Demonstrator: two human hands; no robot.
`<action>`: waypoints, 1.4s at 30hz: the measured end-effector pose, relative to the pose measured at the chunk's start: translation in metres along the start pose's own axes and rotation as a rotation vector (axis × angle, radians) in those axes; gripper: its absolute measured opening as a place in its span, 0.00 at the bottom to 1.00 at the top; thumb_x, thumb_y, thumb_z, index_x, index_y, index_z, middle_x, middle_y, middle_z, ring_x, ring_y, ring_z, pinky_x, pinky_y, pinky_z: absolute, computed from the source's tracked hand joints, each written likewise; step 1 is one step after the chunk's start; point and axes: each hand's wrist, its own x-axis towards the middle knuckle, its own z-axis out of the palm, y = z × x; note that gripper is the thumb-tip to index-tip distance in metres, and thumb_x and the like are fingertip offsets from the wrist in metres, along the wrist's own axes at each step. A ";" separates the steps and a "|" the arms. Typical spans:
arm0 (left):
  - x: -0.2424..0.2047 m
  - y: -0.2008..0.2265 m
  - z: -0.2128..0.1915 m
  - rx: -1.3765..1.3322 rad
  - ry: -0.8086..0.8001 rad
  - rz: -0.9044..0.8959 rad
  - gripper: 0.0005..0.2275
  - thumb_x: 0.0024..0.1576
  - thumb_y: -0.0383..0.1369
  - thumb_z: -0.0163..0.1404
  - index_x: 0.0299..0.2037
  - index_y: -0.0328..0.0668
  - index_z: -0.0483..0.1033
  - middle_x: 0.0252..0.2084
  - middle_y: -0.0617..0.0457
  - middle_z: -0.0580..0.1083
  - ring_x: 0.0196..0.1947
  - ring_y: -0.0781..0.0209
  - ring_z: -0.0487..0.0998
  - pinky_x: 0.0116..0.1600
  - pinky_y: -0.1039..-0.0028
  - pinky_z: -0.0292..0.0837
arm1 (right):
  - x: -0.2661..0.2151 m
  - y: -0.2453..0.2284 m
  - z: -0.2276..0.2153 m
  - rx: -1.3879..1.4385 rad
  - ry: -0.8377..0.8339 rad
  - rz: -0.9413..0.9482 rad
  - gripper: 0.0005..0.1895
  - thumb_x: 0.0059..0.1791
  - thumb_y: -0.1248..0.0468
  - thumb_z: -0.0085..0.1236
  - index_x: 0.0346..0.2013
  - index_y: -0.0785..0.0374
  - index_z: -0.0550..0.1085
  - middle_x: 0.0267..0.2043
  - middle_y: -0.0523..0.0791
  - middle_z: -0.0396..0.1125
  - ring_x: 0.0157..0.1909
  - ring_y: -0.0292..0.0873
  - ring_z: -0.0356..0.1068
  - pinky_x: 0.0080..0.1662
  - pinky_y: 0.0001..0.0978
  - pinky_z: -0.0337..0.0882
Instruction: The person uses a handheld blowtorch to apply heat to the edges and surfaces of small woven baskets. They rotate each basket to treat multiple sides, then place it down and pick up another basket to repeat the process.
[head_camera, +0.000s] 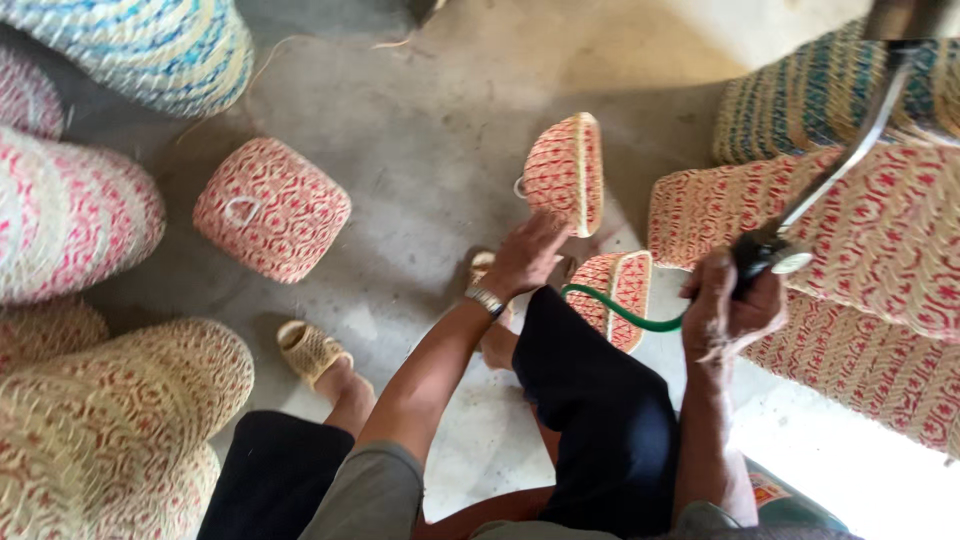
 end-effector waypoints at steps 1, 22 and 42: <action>0.020 0.005 0.003 0.066 0.021 0.152 0.29 0.58 0.31 0.53 0.72 0.41 0.59 0.72 0.44 0.63 0.74 0.40 0.55 0.77 0.49 0.44 | 0.002 -0.001 0.002 -0.003 -0.011 0.018 0.07 0.61 0.69 0.51 0.47 0.73 0.69 0.25 0.45 0.64 0.20 0.35 0.61 0.26 0.27 0.63; -0.132 -0.043 -0.044 0.245 0.049 -0.487 0.14 0.63 0.32 0.42 0.56 0.39 0.71 0.51 0.44 0.74 0.57 0.45 0.72 0.67 0.52 0.61 | 0.017 -0.011 -0.028 -0.101 -0.137 0.280 0.08 0.58 0.64 0.55 0.46 0.68 0.69 0.25 0.42 0.65 0.23 0.33 0.64 0.28 0.27 0.65; -0.215 0.197 -0.373 -0.564 1.250 -0.288 0.22 0.65 0.46 0.46 0.39 0.25 0.76 0.37 0.53 0.77 0.37 0.66 0.73 0.45 0.70 0.72 | -0.058 -0.154 -0.126 -0.243 -0.876 -0.094 0.14 0.52 0.56 0.59 0.42 0.66 0.74 0.23 0.51 0.68 0.24 0.46 0.65 0.31 0.42 0.67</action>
